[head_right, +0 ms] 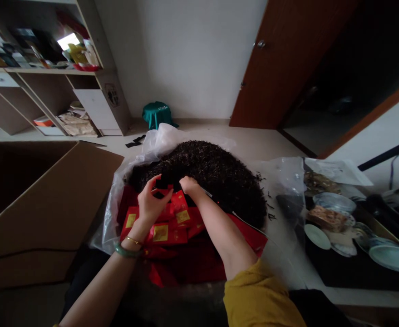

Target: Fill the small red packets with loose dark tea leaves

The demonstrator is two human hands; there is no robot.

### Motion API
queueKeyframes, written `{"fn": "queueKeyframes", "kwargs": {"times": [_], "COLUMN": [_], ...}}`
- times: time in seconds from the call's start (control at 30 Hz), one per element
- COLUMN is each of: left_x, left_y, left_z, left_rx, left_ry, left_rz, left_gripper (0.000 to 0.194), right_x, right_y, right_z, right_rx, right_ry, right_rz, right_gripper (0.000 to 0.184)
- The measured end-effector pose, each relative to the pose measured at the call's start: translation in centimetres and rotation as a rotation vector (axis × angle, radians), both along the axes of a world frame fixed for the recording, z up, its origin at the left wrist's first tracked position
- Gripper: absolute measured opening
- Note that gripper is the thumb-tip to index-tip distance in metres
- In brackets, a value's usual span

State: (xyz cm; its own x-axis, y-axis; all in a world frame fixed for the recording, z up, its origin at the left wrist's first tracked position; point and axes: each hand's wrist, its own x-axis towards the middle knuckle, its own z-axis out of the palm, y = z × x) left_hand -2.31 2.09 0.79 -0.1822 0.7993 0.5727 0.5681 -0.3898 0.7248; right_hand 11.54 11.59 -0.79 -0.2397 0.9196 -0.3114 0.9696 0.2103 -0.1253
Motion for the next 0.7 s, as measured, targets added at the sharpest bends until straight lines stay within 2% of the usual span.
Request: {"fn": "queueKeyframes", "kwargs": {"times": [0.07,0.17,0.33,0.43,0.5,0.6,0.7], "left_x": [-0.1,-0.4,-0.4,-0.4,-0.3,-0.3,-0.3], "left_y": [0.2,0.5,0.7,0.6,0.6,0.5,0.4], "left_z": [0.2,0.4,0.9,1.2,1.3,1.3,1.2], "left_rx": [-0.051,-0.130,-0.228,-0.251,-0.258,-0.253,-0.237], "left_ry": [-0.007,0.006,0.014,0.024,0.044,0.055,0.031], "left_rz": [0.019,0.047,0.074,0.077,0.084,0.092,0.076], "left_gripper": [0.051,0.050,0.048,0.048,0.048,0.049,0.049], "right_x": [0.4,1.8,3.9,3.5,2.6,0.9,0.0], "right_y": [0.2,0.6,0.7,-0.6,-1.9,-3.8,-4.4], "right_z": [0.6,2.5,7.9,11.2,12.9,14.3,14.4], "right_rx": [-0.002,0.067,0.205,0.271,0.309,0.302,0.283], "right_ry": [0.055,0.180,0.399,0.667,0.765,0.736,0.727], "right_rz": [-0.003,-0.011,-0.042,0.032,0.112,0.184,0.183], "right_gripper": [0.031,0.018,0.026,0.023,0.020,0.020,0.022]}}
